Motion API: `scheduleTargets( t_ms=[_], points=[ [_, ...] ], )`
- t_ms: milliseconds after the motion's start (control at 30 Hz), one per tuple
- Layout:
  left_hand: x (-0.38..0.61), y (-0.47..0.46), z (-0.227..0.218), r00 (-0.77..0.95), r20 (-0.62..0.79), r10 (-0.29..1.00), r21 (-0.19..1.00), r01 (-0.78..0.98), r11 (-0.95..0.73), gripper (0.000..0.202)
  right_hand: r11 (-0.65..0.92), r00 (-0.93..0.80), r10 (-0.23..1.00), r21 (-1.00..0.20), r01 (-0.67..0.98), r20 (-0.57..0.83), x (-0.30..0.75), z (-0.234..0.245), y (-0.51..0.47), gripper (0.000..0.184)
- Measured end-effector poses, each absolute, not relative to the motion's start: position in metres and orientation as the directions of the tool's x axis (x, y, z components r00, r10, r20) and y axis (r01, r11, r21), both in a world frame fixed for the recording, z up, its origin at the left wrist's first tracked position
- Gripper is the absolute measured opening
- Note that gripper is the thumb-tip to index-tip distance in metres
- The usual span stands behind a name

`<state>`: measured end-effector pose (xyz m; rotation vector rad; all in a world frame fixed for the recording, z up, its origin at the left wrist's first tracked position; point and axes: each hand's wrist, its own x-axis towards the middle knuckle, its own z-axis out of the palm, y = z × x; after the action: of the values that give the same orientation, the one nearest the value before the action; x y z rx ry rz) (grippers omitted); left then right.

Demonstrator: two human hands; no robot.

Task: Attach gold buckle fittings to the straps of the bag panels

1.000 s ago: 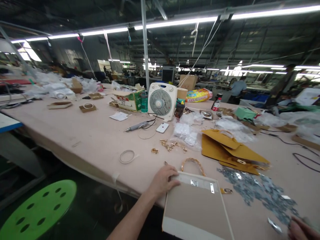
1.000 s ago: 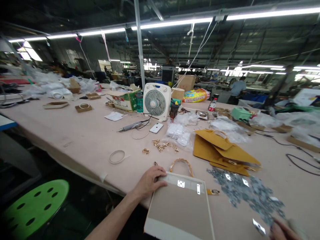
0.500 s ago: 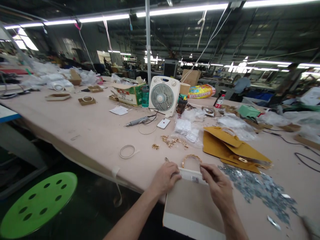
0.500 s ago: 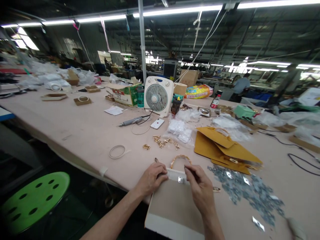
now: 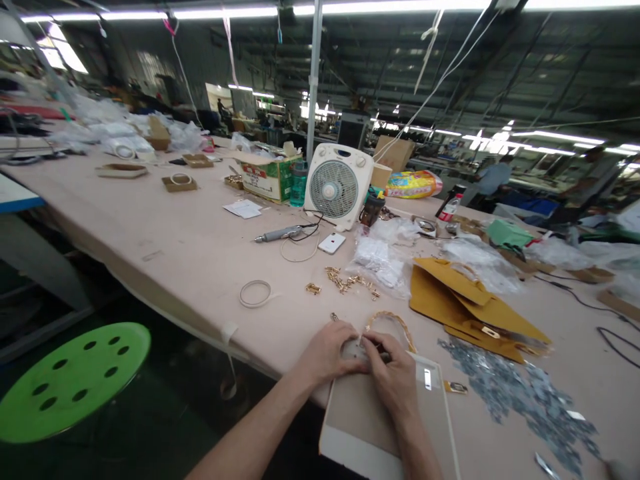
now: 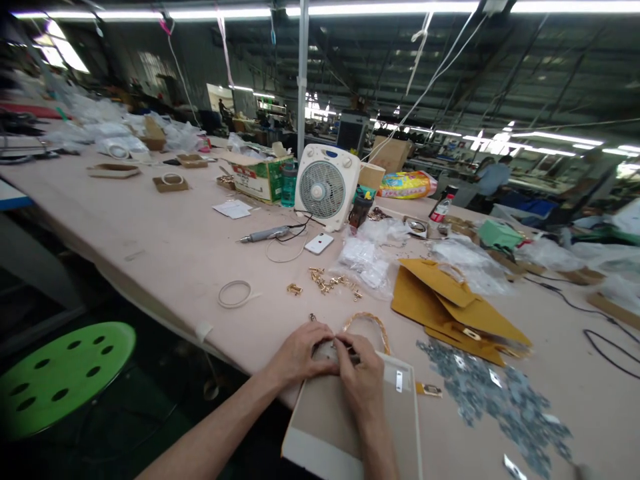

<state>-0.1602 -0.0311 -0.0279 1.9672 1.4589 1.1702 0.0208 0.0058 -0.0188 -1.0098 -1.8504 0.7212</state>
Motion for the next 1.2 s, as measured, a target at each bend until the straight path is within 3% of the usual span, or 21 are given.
scheduleTargets(
  t_ms=[300,733,1033,1200],
  points=[
    [-0.158,-0.029,-0.041,0.043,0.381,0.924,0.758,0.558,-0.338,0.041,0.529,-0.422,0.831,-0.748,0.400,0.362,0.023,-0.020,0.009,0.018],
    [-0.158,-0.031,-0.032,0.040,0.369,0.929,0.756,0.569,-0.325,0.045,0.469,-0.419,0.867,-0.730,0.497,0.272,0.019,-0.013,0.018,0.018],
    [-0.158,-0.030,-0.039,0.038,0.384,0.923,0.751,0.569,-0.336,0.042,0.496,-0.436,0.856,-0.674,0.548,0.276,0.016,-0.011,0.016,0.012],
    [-0.158,-0.029,-0.038,0.051,0.401,0.915,0.738,0.574,-0.356,0.039,0.574,-0.464,0.816,-0.573,0.585,0.345,0.017,-0.019,0.016,0.008]
  ],
)
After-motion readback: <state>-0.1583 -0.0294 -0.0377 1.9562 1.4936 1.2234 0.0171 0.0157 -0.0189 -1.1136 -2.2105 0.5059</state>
